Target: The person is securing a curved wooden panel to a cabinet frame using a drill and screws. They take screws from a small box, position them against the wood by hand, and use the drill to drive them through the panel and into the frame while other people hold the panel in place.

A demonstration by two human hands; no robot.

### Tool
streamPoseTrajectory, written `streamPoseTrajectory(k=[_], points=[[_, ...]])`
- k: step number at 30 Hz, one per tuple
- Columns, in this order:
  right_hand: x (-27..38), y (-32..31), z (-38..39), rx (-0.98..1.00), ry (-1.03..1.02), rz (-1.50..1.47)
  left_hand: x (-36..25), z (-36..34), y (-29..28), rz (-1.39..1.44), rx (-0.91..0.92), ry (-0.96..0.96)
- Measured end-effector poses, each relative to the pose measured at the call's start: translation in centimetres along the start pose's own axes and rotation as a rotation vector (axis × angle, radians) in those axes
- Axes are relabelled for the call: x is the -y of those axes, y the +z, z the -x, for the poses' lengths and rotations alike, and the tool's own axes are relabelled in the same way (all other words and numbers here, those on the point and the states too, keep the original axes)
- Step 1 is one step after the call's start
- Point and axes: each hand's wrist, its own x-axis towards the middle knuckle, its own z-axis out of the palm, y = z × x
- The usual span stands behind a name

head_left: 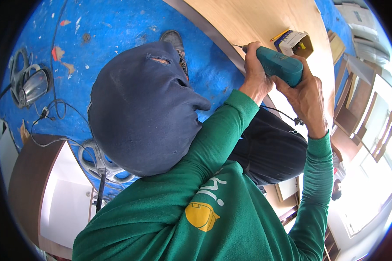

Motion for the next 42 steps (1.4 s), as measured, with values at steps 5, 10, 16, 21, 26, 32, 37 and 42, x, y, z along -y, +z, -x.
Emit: streamPoseTrajectory(k=[5,10,16,21,26,32,37,42], points=[[-0.1,0.4,0.2,-0.004,0.03,0.018,0.0,-0.2,-0.6,-0.001,0.039,-0.021],[0.1,0.4,0.0,0.035,0.047,0.036,-0.2,-0.1,-0.7,-0.001,0.04,-0.023],[0.3,0.4,-0.3,0.045,0.075,0.017,-0.1,-0.8,-0.7,0.009,0.014,0.011],[-0.1,1.0,-0.6,0.044,0.01,0.051,-0.9,-0.2,-0.8,0.033,0.035,-0.047],[-0.7,1.4,-0.9,0.018,-0.005,0.056,-0.8,-0.7,-0.6,0.011,-0.019,-0.035],[-0.7,1.2,-0.9,0.048,0.009,0.035,-0.7,-1.2,-1.1,0.016,0.043,-0.012],[-0.3,1.1,-1.0,0.061,0.029,0.024,-0.8,-0.4,-0.5,-0.01,-0.009,-0.025],[-0.6,1.4,-1.0,0.023,0.001,0.068,-0.9,-0.9,-0.9,0.009,-0.004,-0.05]])
